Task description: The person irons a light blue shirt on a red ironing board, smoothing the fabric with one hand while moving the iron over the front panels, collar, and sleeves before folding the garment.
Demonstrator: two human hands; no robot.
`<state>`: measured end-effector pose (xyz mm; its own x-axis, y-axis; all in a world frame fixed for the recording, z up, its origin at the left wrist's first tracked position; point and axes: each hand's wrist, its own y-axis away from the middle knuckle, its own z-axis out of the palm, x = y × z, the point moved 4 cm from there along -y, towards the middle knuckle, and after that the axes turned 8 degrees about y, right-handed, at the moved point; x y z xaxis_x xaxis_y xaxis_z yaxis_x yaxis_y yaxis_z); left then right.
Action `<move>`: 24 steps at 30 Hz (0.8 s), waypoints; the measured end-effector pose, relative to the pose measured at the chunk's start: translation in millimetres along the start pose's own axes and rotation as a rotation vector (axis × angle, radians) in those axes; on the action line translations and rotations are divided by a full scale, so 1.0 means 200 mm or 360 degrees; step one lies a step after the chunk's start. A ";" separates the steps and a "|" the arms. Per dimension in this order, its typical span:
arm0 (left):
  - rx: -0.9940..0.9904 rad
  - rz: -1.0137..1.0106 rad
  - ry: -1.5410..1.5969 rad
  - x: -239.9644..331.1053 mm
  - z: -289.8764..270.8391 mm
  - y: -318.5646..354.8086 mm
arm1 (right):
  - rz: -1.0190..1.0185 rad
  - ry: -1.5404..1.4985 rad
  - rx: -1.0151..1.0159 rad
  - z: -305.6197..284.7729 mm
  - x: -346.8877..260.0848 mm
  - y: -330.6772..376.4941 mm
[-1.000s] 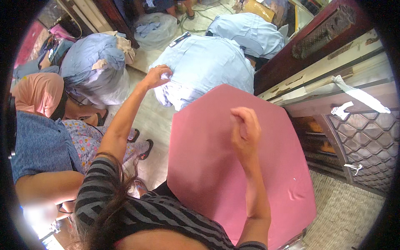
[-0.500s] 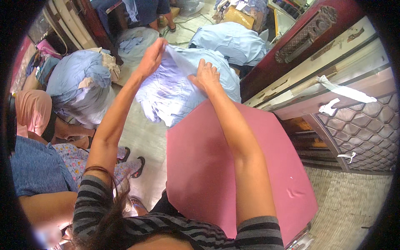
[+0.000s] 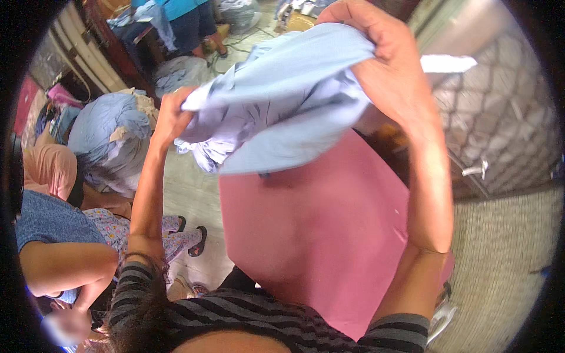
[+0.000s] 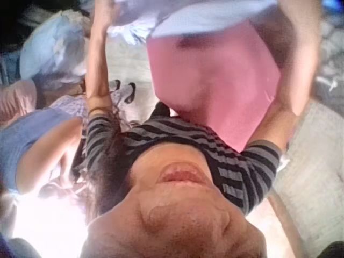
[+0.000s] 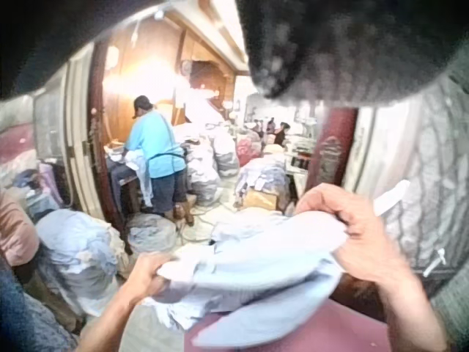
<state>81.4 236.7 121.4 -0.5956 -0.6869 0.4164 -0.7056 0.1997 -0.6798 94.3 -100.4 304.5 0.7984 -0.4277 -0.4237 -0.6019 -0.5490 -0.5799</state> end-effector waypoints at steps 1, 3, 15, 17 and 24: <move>-0.0032 0.0096 0.0180 0.01 -0.02 0.09 | 0.0079 0.0032 -0.0096 -0.10 -0.08 0.10; 0.0307 -0.0365 0.0935 0.06 -0.05 0.18 | 0.0271 0.0174 -0.0234 -0.37 -0.29 0.33; -0.0022 0.0150 0.0381 0.95 0.41 -0.40 | 0.0653 0.0681 -0.0113 -1.01 0.24 1.40; 0.0074 0.0505 -0.0027 1.04 0.65 -0.23 | 0.0612 0.1356 0.0165 -0.85 0.30 1.65; -0.0684 -0.0228 0.0389 1.38 0.81 0.86 | 0.1180 0.0612 0.0088 -0.43 0.07 2.77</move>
<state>-143.0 -31.3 21.7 -0.5173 -0.5554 0.6511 -0.8503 0.4201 -0.3172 -228.7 -472.0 36.9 0.1289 -0.8847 -0.4479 -0.9595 0.0029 -0.2818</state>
